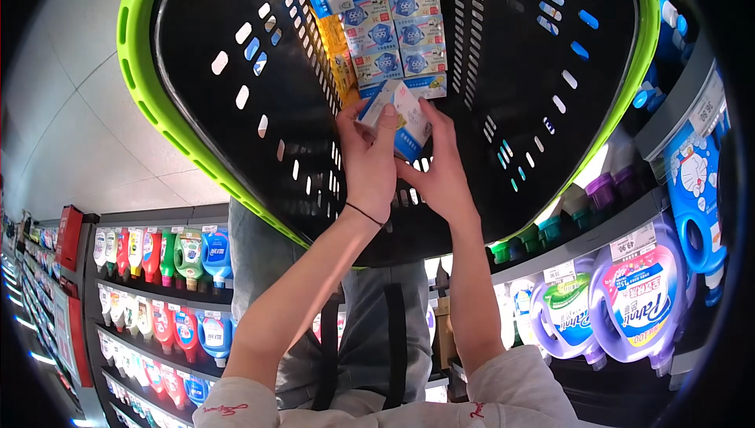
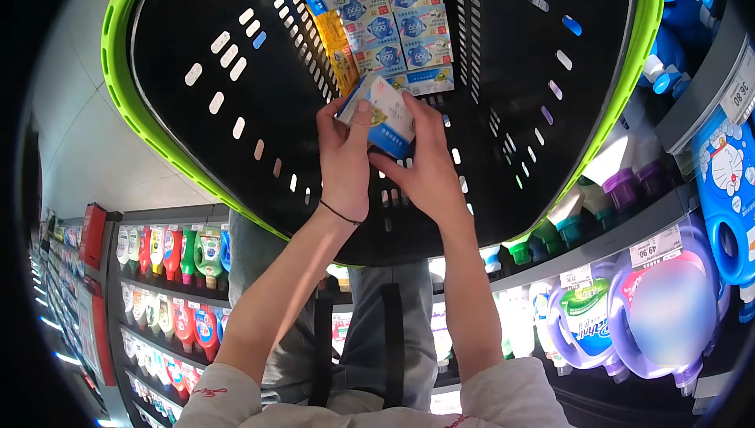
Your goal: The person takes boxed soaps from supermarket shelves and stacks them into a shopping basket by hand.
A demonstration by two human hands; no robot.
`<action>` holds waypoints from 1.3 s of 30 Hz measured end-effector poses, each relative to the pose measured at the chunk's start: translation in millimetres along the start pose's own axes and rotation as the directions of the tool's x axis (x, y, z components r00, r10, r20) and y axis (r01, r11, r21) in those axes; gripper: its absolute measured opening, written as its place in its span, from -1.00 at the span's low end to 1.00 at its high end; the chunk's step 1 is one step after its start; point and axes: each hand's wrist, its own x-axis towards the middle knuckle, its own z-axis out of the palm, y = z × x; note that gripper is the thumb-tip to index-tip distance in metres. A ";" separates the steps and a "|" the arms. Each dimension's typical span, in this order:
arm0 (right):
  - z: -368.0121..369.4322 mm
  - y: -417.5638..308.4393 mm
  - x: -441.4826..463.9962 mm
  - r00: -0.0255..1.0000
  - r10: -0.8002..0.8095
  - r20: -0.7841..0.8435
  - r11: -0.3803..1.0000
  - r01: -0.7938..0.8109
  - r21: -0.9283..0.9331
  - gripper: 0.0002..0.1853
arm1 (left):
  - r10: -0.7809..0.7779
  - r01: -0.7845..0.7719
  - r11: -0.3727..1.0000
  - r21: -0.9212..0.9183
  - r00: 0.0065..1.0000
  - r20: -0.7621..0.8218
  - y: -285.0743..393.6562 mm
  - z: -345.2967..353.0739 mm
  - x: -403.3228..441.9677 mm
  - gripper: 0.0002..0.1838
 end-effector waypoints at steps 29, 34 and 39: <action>103.4 81.6 163.4 0.993 -0.097 -0.072 0.938 0.067 -0.341 -0.05 | -0.070 0.072 0.997 -0.011 0.989 0.127 11.2 -1.1 4.6 -0.53; 104.1 56.5 166.5 0.979 0.132 -0.153 0.947 -0.170 -0.273 0.05 | -0.026 0.020 0.999 0.050 0.992 0.123 7.9 -3.2 8.7 -0.61; 116.1 65.4 175.9 0.932 0.187 -0.311 0.967 -0.231 -0.110 -0.02 | 0.001 -0.009 0.996 0.090 0.996 0.089 12.7 -0.8 7.5 -0.62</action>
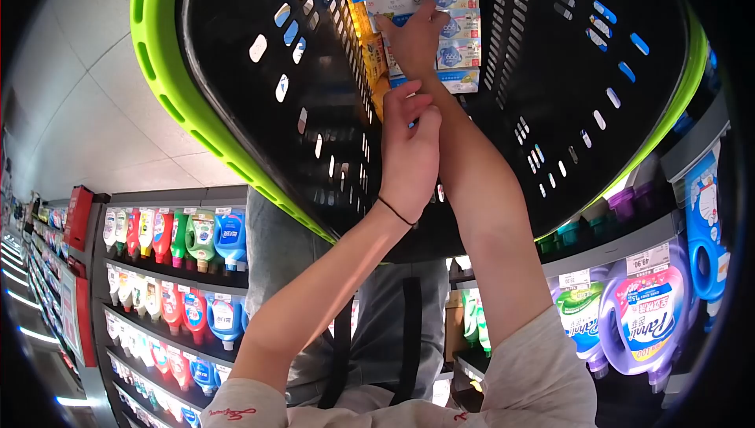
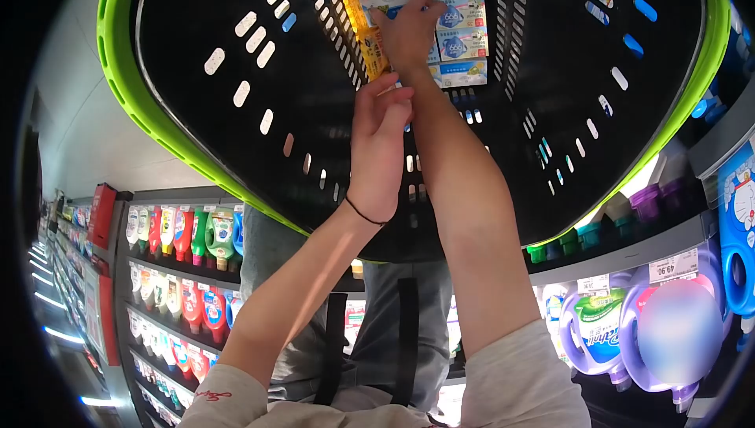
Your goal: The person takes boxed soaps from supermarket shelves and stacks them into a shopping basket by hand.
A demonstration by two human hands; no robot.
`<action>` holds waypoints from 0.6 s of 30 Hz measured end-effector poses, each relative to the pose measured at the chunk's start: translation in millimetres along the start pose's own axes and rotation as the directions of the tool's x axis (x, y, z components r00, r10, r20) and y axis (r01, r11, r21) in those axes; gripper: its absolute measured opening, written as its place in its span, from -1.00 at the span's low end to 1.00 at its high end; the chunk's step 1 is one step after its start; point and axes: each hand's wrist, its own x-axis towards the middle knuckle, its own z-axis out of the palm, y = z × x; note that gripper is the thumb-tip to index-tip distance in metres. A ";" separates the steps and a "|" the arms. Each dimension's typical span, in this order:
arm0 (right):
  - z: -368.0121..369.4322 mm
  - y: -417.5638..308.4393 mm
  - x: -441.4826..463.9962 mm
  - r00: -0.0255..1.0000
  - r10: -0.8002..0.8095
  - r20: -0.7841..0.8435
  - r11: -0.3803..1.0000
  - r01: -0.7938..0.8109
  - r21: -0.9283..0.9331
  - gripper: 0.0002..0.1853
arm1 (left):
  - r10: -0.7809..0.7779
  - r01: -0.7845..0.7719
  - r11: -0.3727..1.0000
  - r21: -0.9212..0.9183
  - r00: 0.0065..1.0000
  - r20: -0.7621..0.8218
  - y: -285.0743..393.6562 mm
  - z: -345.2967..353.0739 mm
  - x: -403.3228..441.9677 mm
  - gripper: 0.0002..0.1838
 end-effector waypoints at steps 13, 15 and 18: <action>12.3 -11.4 16.8 0.987 -0.096 -0.132 0.984 0.114 0.135 -0.11 | 0.103 -0.105 0.993 0.050 0.994 0.038 1.6 1.3 -1.6 -0.65; 8.3 -5.7 16.7 0.985 -0.123 -0.124 0.985 0.137 0.107 -0.12 | 0.097 -0.098 0.994 0.041 0.995 0.035 -0.9 3.7 -3.6 -0.67; 5.1 1.9 19.2 0.987 -0.125 -0.096 0.983 0.137 0.125 -0.13 | 0.057 -0.058 0.998 0.019 0.998 0.036 -1.8 7.9 -6.2 -0.70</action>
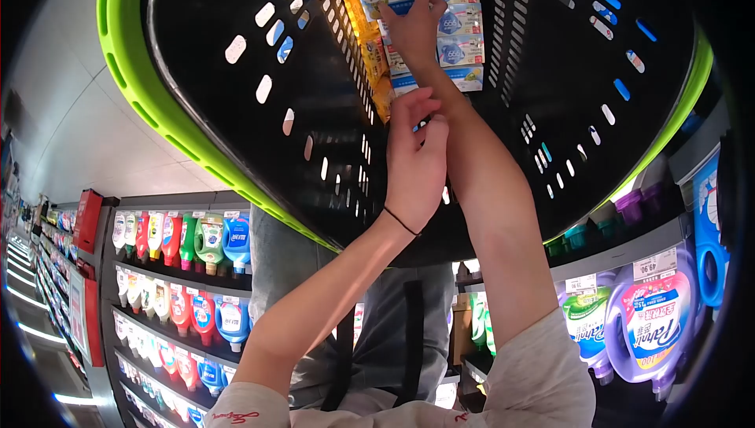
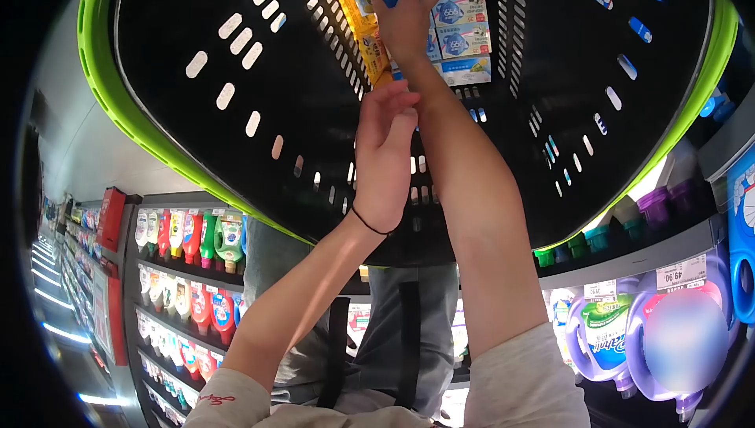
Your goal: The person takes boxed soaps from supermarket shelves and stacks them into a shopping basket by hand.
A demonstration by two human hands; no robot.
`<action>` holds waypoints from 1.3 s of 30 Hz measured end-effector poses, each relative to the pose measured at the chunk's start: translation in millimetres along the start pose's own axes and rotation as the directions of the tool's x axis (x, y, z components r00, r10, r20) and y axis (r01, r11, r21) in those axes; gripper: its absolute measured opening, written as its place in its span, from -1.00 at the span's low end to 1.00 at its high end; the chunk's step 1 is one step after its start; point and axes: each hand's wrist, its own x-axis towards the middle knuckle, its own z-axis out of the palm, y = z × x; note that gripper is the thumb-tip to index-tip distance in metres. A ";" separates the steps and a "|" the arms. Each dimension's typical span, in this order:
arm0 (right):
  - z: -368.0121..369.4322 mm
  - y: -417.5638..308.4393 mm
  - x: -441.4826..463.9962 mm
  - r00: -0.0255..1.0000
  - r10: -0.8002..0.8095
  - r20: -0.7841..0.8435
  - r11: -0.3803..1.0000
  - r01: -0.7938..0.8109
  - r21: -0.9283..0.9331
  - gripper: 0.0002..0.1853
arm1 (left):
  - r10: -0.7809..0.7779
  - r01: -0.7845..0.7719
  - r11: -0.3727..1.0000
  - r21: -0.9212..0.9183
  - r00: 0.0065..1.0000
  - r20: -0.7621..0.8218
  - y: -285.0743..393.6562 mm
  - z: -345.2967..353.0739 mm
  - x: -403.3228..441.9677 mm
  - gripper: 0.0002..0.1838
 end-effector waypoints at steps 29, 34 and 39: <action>-13.9 -32.6 30.1 0.651 -0.652 0.389 0.501 0.755 -0.422 -0.51 | -0.006 0.008 1.000 -0.020 0.996 0.094 -10.2 3.1 1.5 -0.66; -3.4 -25.1 33.6 0.611 -0.747 0.261 0.424 0.741 -0.520 -0.49 | -0.019 0.023 0.996 -0.086 0.998 0.055 -7.6 1.2 1.2 -0.66; -5.2 -27.8 34.4 0.749 -0.597 0.286 0.605 0.655 -0.453 -0.55 | -0.011 0.016 0.998 -0.065 0.996 0.088 -20.9 -3.8 1.0 -0.68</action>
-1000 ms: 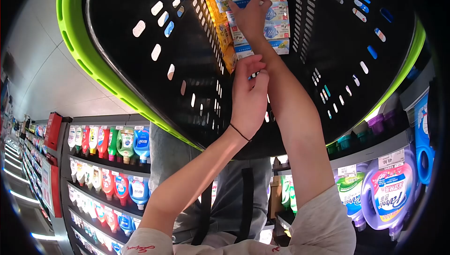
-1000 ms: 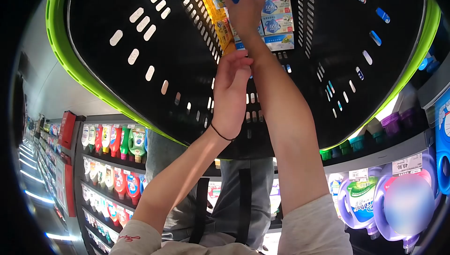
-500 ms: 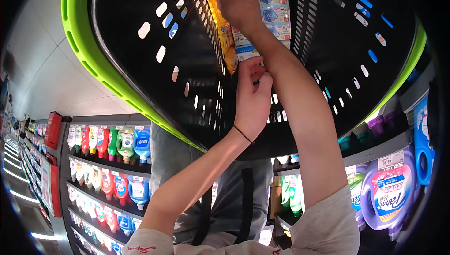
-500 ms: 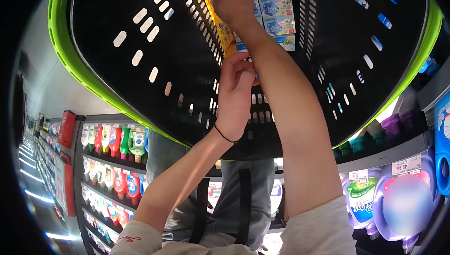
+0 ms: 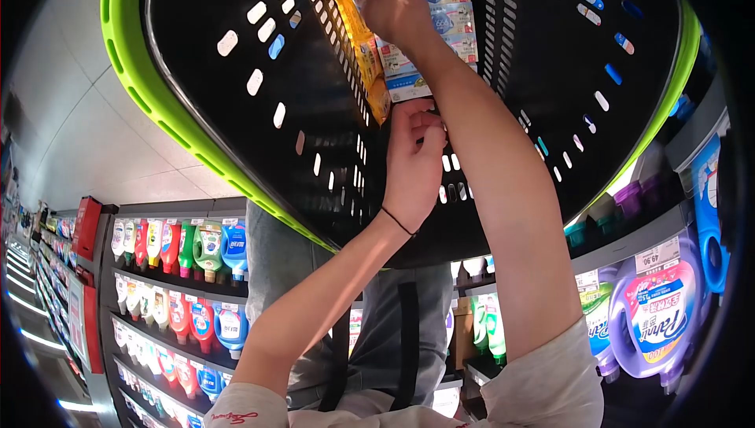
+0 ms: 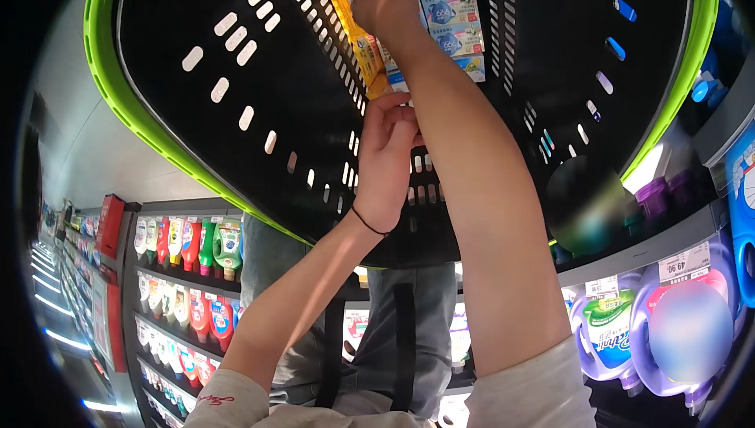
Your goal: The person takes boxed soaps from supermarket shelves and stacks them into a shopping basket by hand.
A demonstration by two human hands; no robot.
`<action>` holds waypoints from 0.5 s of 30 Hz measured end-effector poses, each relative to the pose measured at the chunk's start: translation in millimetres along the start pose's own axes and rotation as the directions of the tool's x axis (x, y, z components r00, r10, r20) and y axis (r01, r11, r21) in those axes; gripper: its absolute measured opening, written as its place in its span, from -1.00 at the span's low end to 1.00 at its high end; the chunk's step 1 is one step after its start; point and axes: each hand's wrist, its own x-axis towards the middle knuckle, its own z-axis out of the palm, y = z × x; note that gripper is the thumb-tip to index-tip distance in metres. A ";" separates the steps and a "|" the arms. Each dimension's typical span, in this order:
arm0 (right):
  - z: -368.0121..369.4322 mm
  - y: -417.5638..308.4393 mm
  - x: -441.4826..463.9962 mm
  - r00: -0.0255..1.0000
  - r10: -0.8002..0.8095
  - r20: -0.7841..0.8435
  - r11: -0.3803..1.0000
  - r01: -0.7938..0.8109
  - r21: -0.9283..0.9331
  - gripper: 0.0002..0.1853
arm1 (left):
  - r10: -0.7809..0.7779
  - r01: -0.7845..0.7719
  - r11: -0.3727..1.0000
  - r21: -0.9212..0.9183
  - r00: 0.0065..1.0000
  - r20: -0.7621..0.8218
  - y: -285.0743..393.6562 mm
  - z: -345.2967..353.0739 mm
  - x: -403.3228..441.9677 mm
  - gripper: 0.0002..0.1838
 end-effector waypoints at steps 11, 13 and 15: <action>-39.2 -8.2 -38.7 0.975 0.224 -0.001 0.862 -0.198 0.467 -0.59 | 0.040 -0.042 0.997 0.064 0.999 0.030 -28.2 2.3 -1.3 -0.84; -64.3 -11.4 -62.4 0.903 0.372 0.215 0.739 -0.428 0.520 -0.63 | 0.089 -0.099 0.986 0.136 0.993 0.078 -36.1 2.7 -2.7 -0.87; -113.2 -24.3 -91.8 0.770 0.487 0.412 0.459 -0.627 0.630 -0.65 | 0.215 -0.249 0.923 0.294 0.966 0.144 -45.4 -2.3 -9.8 -0.86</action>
